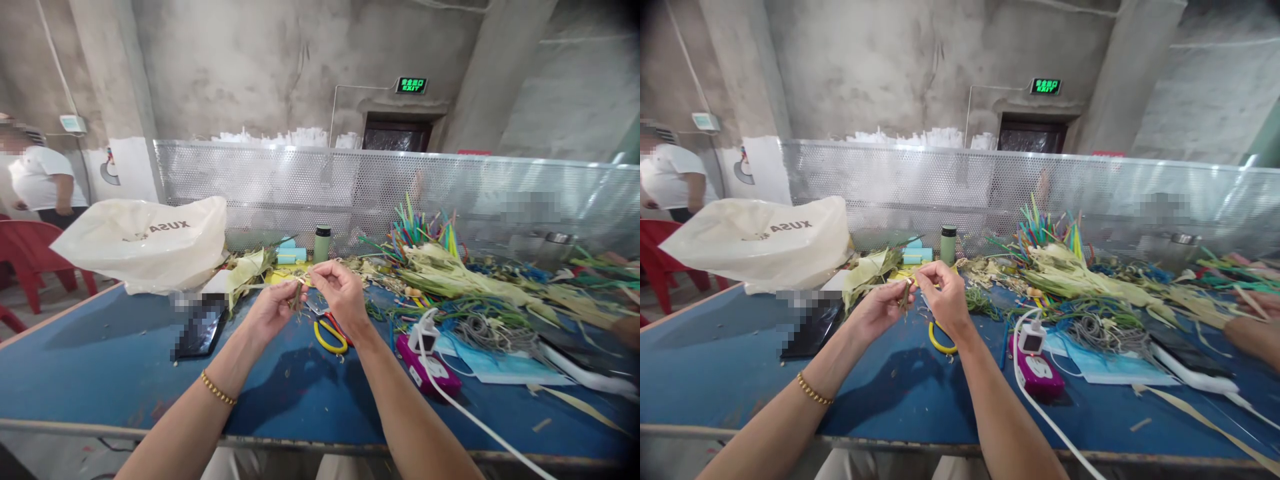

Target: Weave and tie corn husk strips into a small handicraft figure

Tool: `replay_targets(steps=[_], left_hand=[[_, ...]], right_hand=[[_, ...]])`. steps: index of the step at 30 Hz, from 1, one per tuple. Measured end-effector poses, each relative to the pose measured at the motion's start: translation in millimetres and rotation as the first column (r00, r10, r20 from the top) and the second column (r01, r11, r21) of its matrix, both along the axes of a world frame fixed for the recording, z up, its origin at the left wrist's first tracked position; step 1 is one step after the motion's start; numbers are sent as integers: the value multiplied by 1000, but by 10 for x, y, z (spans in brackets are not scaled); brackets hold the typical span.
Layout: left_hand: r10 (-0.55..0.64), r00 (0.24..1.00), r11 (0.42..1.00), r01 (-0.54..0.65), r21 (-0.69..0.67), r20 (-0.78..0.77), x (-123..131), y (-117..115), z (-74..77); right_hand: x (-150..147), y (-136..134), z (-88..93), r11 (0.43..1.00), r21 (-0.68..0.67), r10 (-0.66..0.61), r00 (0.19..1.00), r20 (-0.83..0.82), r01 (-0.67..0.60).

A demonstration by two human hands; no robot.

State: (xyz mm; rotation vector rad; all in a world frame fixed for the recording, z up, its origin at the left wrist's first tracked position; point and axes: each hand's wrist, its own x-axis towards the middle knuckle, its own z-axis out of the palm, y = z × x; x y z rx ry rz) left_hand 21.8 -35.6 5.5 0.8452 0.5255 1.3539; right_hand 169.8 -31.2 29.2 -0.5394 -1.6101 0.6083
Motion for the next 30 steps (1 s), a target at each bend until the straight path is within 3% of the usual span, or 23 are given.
replay_targets(steps=[8, 10, 16, 25, 30], left_hand=[[166, 966, 950, -103, 296, -198, 7, -19, -14], [190, 960, 943, -119, 312, -205, 18, -18, -17], [231, 932, 924, -120, 364, -280, 57, -49, -17], [230, 913, 917, -88, 389, -337, 42, -43, -39], [133, 938, 937, -13, 350, -321, 44, -72, -12]], right_hand=[[98, 39, 73, 978, 107, -181, 983, 15, 179], [114, 56, 81, 986, 34, -162, 987, -12, 162], [52, 57, 40, 973, -222, 51, 997, -65, -64], [46, 56, 23, 956, -283, 61, 997, -45, -71], [36, 75, 17, 965, -260, -34, 998, -60, 17]])
